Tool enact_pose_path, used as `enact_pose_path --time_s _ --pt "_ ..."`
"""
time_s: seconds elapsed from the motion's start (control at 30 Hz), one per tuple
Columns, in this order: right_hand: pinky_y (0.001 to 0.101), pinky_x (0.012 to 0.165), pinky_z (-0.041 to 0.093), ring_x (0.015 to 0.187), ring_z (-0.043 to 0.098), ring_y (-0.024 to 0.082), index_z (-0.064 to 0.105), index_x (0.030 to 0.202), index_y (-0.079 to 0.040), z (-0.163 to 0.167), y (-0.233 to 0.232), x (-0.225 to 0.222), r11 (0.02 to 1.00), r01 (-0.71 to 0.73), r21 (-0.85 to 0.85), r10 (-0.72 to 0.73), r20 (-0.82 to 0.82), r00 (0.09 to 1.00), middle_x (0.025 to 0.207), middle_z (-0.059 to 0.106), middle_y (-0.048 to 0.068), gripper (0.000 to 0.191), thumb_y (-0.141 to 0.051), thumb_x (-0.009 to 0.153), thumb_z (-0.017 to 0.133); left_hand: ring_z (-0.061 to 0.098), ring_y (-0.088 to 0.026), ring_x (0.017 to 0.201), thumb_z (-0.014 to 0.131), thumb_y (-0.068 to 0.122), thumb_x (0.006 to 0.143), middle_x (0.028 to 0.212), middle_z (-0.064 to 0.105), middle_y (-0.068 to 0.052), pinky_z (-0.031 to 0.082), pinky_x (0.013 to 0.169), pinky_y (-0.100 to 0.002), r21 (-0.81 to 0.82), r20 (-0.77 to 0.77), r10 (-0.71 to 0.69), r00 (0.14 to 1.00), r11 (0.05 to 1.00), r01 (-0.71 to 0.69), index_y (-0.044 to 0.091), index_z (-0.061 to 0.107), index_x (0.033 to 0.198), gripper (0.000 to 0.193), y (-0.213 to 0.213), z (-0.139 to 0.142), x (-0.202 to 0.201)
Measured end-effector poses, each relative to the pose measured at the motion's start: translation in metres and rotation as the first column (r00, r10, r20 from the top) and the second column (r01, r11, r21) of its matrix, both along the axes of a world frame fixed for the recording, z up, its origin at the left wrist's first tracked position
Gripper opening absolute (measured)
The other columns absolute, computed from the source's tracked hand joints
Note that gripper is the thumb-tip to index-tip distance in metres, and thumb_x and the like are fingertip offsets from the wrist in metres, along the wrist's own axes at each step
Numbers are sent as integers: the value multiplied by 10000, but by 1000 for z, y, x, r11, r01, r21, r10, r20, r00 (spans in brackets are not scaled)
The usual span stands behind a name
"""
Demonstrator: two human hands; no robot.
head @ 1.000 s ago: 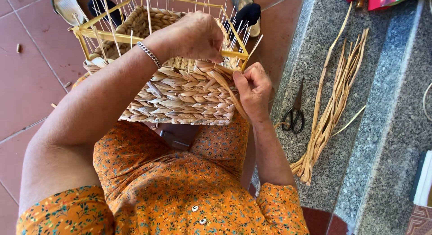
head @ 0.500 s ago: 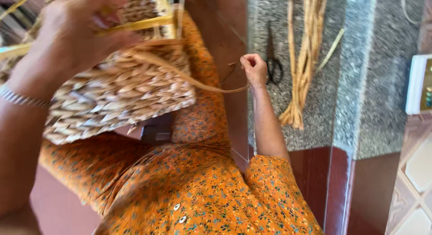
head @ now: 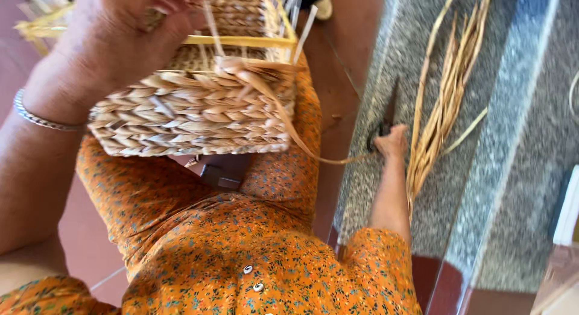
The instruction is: The person sits on the floor with a partially woven water hyacinth basket on their lap, weaving thin plant strands around the rim and sides. They pick up new strands from a pile beside them, tuck and tighten the weave by hand, and use scissors to trim excess strand ends.
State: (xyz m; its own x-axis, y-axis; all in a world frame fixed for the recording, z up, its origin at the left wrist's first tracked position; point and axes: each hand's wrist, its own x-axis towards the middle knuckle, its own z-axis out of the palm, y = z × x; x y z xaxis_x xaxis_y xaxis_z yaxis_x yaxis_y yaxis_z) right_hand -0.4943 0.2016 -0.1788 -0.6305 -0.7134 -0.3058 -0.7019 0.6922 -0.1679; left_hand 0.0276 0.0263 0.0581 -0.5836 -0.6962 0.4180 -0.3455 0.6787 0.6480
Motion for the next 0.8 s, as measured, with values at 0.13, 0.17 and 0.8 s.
enact_pose_path --time_s 0.13,0.17,0.8 --pt "444 761 519 853 649 357 531 1210 -61 10 -10 21 992 120 -42 -116 91 989 934 671 176 600 -251 727 832 716 -188 913 723 -36 1096 1006 734 -133 563 819 -307 -69 17 119 993 991 -117 -34 709 1131 38 27 35 30" --pt "424 719 511 815 639 326 545 1217 -64 11 -11 25 975 191 -116 -171 167 971 914 660 152 584 -272 758 839 714 -188 900 733 -33 1087 998 738 -133 562 812 -314 -60 13 166 986 985 -165 -32 719 1106 23 35 38 40" --pt "316 801 594 948 668 177 456 1369 -29 114 28 12 256 279 -926 365 360 859 1134 624 67 402 -29 1106 759 704 -251 885 774 22 954 964 704 -115 566 772 -358 44 -118 344 931 939 -341 23 711 1055 119 111 -28 150"
